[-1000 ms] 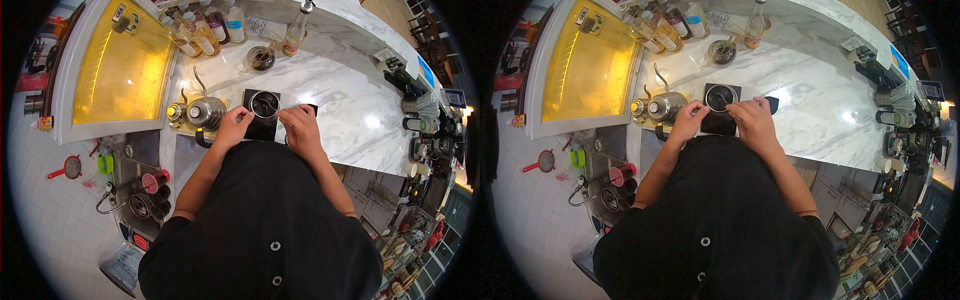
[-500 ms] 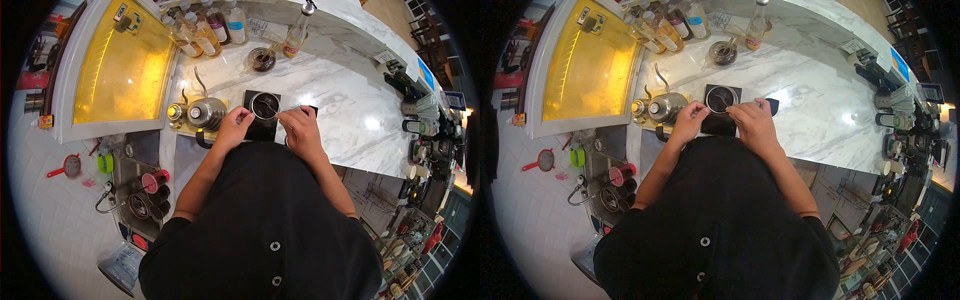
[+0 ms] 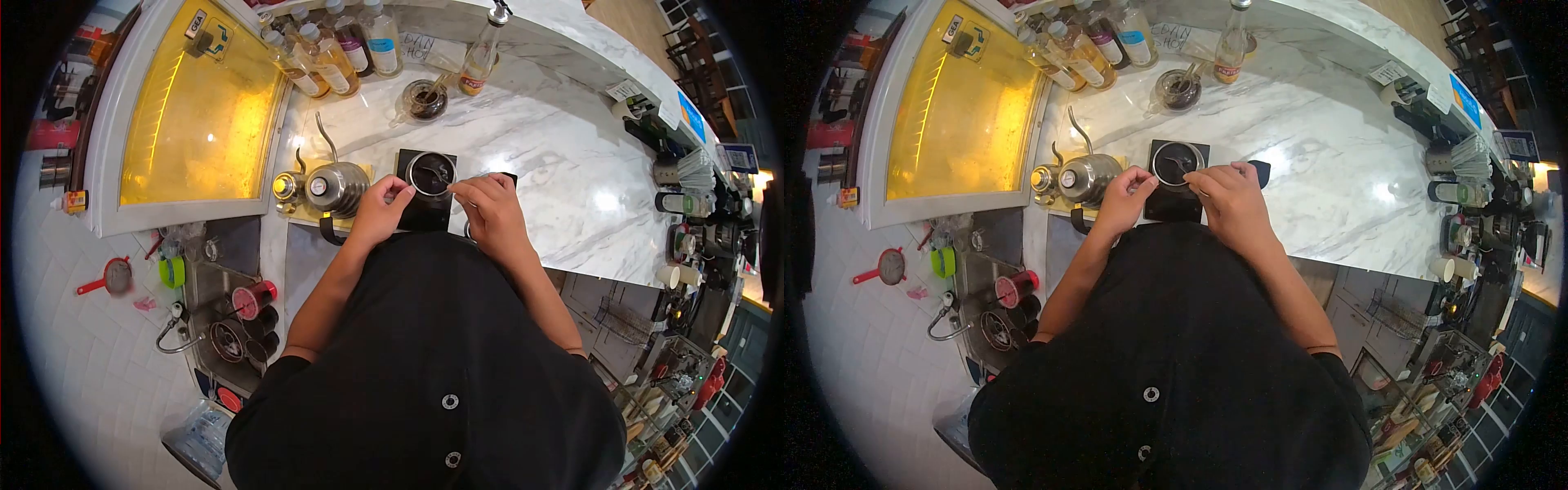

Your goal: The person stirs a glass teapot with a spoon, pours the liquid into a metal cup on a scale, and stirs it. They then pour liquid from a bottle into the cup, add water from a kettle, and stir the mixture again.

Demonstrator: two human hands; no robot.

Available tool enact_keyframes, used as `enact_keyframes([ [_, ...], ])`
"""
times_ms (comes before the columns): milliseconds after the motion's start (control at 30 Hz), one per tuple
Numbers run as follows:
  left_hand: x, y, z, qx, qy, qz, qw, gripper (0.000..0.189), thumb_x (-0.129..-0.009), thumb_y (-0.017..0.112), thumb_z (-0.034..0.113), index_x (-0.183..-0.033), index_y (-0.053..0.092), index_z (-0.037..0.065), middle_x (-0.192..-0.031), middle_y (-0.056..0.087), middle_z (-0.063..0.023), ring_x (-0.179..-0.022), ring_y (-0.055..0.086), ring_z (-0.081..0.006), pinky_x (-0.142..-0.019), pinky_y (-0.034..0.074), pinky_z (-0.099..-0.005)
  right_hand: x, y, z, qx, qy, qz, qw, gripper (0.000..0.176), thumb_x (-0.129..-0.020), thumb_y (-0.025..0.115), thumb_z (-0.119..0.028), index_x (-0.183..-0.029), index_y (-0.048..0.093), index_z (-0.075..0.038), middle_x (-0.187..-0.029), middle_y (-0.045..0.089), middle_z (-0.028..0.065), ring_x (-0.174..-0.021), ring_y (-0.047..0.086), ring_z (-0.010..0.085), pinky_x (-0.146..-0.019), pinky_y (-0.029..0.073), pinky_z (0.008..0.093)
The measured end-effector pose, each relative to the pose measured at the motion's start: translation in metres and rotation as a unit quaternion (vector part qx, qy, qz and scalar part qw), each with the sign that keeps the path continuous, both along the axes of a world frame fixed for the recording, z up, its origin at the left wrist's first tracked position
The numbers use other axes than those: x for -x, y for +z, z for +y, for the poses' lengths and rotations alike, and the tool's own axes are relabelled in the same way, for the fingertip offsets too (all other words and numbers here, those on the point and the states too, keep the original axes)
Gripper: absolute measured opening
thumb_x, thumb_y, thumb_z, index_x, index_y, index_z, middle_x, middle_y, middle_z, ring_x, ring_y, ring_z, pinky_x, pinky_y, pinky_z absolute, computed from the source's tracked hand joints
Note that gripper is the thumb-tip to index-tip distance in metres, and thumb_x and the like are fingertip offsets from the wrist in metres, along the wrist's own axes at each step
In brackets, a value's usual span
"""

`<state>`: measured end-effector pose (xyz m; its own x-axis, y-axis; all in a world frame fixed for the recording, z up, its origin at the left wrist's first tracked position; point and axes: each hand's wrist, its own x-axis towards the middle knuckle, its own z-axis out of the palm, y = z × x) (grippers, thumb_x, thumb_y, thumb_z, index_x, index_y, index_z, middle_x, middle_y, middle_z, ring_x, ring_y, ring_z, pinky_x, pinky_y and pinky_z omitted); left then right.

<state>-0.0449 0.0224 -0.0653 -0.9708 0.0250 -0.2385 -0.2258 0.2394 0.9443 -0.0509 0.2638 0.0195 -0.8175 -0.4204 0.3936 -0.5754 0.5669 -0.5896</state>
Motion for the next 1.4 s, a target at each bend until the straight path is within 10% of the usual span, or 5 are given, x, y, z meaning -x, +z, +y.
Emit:
enact_keyframes([
  [1400,0.009,0.009,-0.011,-0.034,-0.073,-0.039,0.996,0.015,-0.100,0.073,0.017,-0.104,0.071,0.003,-0.092,0.070,0.0012,-0.087,0.061,-0.0074,-0.082,0.049,-0.0263,0.002,0.004,-0.003,-0.037,-0.041,-0.007,0.998,0.020,-0.093,0.072,-0.006,-0.112,0.070,-0.011,-0.105,0.074,0.0036,-0.111,0.067,0.0242,-0.103,0.042,0.0542],
])
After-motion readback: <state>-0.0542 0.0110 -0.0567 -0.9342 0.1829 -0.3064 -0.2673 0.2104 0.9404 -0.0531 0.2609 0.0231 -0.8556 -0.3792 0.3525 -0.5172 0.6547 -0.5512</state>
